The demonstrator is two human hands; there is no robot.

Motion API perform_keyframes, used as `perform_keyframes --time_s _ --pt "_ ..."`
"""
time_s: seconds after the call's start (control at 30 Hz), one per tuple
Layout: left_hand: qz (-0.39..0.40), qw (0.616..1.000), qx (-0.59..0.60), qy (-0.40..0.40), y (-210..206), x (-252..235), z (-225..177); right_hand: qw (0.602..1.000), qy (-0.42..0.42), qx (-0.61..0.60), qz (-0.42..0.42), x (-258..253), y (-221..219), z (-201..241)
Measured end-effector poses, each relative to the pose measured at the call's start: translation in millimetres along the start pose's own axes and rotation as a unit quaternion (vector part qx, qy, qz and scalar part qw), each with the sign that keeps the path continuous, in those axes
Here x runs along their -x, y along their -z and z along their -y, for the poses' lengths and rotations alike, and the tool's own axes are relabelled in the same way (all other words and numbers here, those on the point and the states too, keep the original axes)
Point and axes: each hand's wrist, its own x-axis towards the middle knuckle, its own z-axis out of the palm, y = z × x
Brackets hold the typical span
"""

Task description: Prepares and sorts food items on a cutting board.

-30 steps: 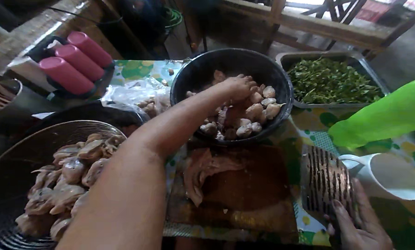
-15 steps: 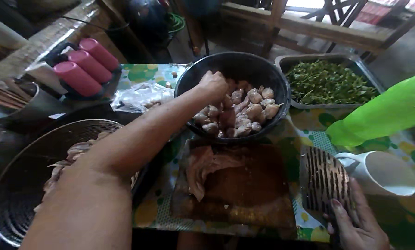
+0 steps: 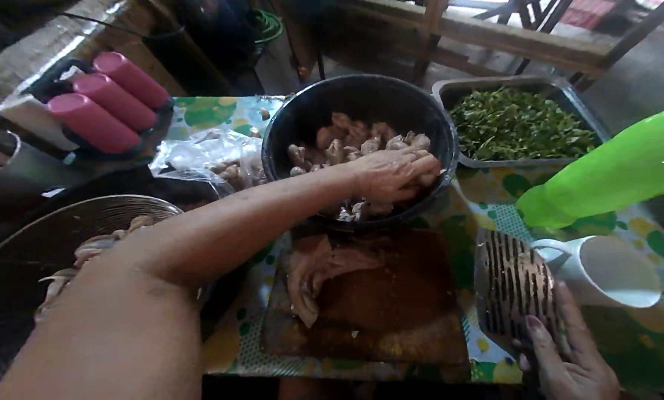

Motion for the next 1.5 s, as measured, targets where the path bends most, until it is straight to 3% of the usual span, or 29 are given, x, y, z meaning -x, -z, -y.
perform_keyframes --time_s 0.13,0.27,0.47,0.67,0.73,0.77,0.87,0.93,1.07,1.23,1.33,1.5 --pt "0.045 0.997 -0.036 0.052 -0.8 -5.7 3.1 1.0 0.011 0.004 0.007 -0.6 1.2 -1.8" --pt "0.013 0.977 -0.043 0.206 -7.7 -28.0 2.2 1.0 0.012 0.015 0.011 0.0 3.1 -2.8" --pt "-0.05 0.886 -0.007 0.461 -7.9 -47.8 40.1 1.0 -0.01 0.005 0.009 -1.7 3.5 -3.0" --pt "-0.02 0.816 -0.097 0.57 24.8 -24.9 64.7 1.0 -0.001 0.015 0.008 -1.4 4.0 0.0" --pt "-0.028 0.828 -0.109 0.549 40.2 -16.0 59.7 1.0 0.002 0.025 0.008 -1.1 3.6 0.6" --pt "-0.041 0.855 -0.091 0.509 46.8 -10.9 52.8 1.0 0.0 0.028 0.007 -1.2 2.9 1.6" --pt "-0.063 0.956 0.01 0.286 43.7 -4.6 25.6 1.0 -0.009 0.022 0.003 -1.5 1.6 2.6" --pt "-0.013 0.98 0.073 0.184 27.7 -13.7 1.1 1.0 -0.013 0.014 0.0 -2.3 0.2 1.8" --pt "0.111 0.97 0.082 0.201 5.0 -22.5 -19.0 1.0 0.002 0.011 -0.008 -3.1 -2.9 -3.8" --pt "0.133 0.973 0.113 0.153 16.9 -2.6 -15.1 1.0 -0.002 0.017 -0.017 -4.1 -4.2 -4.5" --pt "0.158 0.968 0.068 0.182 9.0 11.2 -23.6 1.0 0.015 0.019 -0.015 -5.7 -6.9 -4.0" --pt "0.171 0.969 0.069 0.165 18.5 27.3 -38.3 1.0 0.003 0.001 -0.022 -4.8 -7.8 -6.6"
